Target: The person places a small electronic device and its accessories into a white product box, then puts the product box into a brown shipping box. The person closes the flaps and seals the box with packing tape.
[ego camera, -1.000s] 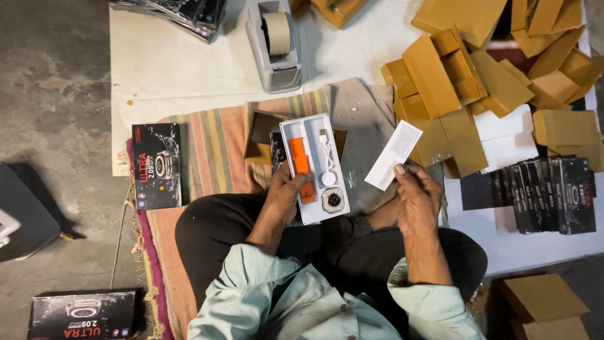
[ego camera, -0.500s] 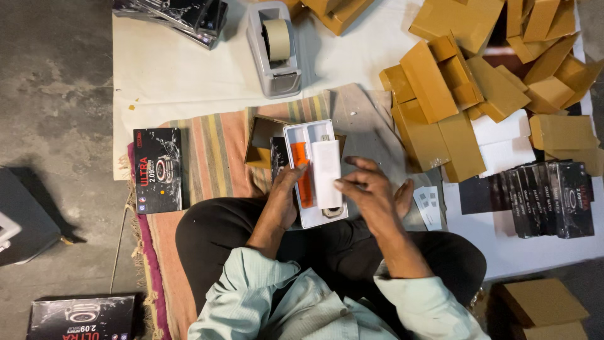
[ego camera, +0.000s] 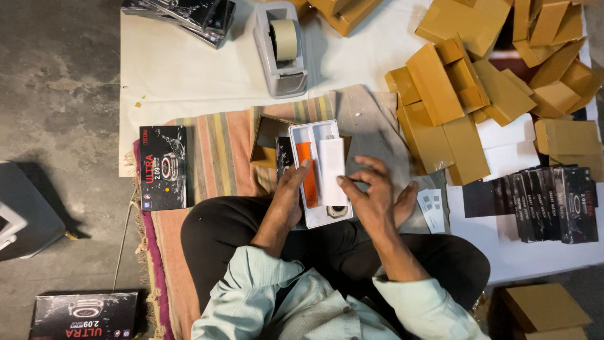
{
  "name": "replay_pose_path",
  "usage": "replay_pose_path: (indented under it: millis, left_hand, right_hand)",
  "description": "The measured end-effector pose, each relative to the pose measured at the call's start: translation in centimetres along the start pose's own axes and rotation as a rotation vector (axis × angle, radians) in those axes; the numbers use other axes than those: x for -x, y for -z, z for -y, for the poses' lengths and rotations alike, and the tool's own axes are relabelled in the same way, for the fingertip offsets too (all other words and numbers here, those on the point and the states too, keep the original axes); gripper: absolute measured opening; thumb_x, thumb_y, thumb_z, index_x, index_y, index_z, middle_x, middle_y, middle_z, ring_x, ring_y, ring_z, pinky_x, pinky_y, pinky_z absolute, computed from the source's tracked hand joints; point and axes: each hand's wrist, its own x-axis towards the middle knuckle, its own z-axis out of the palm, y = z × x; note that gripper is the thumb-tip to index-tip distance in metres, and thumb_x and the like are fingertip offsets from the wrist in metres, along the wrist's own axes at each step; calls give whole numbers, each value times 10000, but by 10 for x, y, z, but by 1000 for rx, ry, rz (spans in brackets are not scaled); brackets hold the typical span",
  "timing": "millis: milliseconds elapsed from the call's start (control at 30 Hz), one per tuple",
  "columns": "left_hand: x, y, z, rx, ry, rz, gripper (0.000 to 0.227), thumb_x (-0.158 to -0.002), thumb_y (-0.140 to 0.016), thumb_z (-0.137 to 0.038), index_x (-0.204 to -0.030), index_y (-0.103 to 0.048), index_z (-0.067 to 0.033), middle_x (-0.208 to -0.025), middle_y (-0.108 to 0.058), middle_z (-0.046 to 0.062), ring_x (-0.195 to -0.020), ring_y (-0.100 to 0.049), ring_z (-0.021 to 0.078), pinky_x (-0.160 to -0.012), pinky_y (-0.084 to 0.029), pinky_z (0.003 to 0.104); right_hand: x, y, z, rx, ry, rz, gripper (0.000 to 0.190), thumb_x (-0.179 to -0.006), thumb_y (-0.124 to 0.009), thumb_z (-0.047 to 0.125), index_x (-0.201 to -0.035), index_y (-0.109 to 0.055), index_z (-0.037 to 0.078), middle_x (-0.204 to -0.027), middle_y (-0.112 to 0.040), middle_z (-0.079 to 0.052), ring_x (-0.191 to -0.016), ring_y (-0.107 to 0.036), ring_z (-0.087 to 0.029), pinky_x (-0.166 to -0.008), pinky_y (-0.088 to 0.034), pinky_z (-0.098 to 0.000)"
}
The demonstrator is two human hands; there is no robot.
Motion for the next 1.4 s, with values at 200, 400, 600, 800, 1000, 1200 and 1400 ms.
replay_pose_path:
  millis: [200,400,600,800,1000,1200,1400]
  left_hand:
    - [-3,-1,2,-26,27,-75,480,-1028,-552,-453,-1235,-603,-23,-1204,-660,127,-1100,-649,221,-962,-554,422]
    - [0,2,2,18,13,-2,521,-1008,-536,-492,-1227,-617,-27,-1090,-713,119,-985,-698,222,-877,-583,394]
    - [1,5,5,14,1,29,394,-1019,-611,-357,-1220,-634,-19,-1003,-722,99,-835,-700,196,-725,-600,367]
    - [3,-3,1,-54,-96,-37,355,-933,-723,-122,-1248,-647,21,-1136,-731,134,-950,-721,187,-833,-609,365]
    - [6,-6,-4,-55,-109,-41,397,-928,-743,-165,-1252,-636,35,-1127,-739,127,-981,-731,203,-862,-619,359]
    - [7,-11,-7,-61,-97,-80,436,-917,-752,-187,-1271,-611,25,-1134,-726,119,-975,-724,202,-839,-617,366]
    - [26,-23,-26,-103,-117,-75,411,-943,-723,-181,-1270,-590,29,-1105,-726,130,-938,-725,211,-802,-611,372]
  right_hand:
    - [12,12,55,555,470,-311,173,-640,-841,80,-648,-670,55,-1264,-589,-112,-1320,-479,-335,-1072,-413,-490]
    - [5,-20,75,537,573,-192,220,-713,-859,145,-765,-699,4,-1324,-551,-180,-1358,-439,-402,-1102,-441,-476]
    - [10,-9,39,264,589,-136,186,-748,-859,149,-707,-702,56,-1286,-599,-141,-1280,-477,-351,-1069,-405,-492]
    - [21,-1,-64,-406,-107,-201,140,-886,-717,136,-997,-713,50,-1249,-671,-6,-888,-611,-118,-803,-470,-291]
    - [56,-51,-123,-762,-436,198,338,-973,-621,195,-1255,-658,11,-1134,-698,-68,-994,-629,-161,-876,-521,-340]
    - [60,-84,-129,-1020,-520,299,399,-983,-613,275,-1320,-620,61,-1257,-696,-51,-1143,-658,-165,-961,-546,-344]
    - [64,-94,-135,-1037,-451,243,376,-1022,-705,123,-1352,-599,-23,-1131,-636,-98,-940,-586,-199,-753,-459,-379]
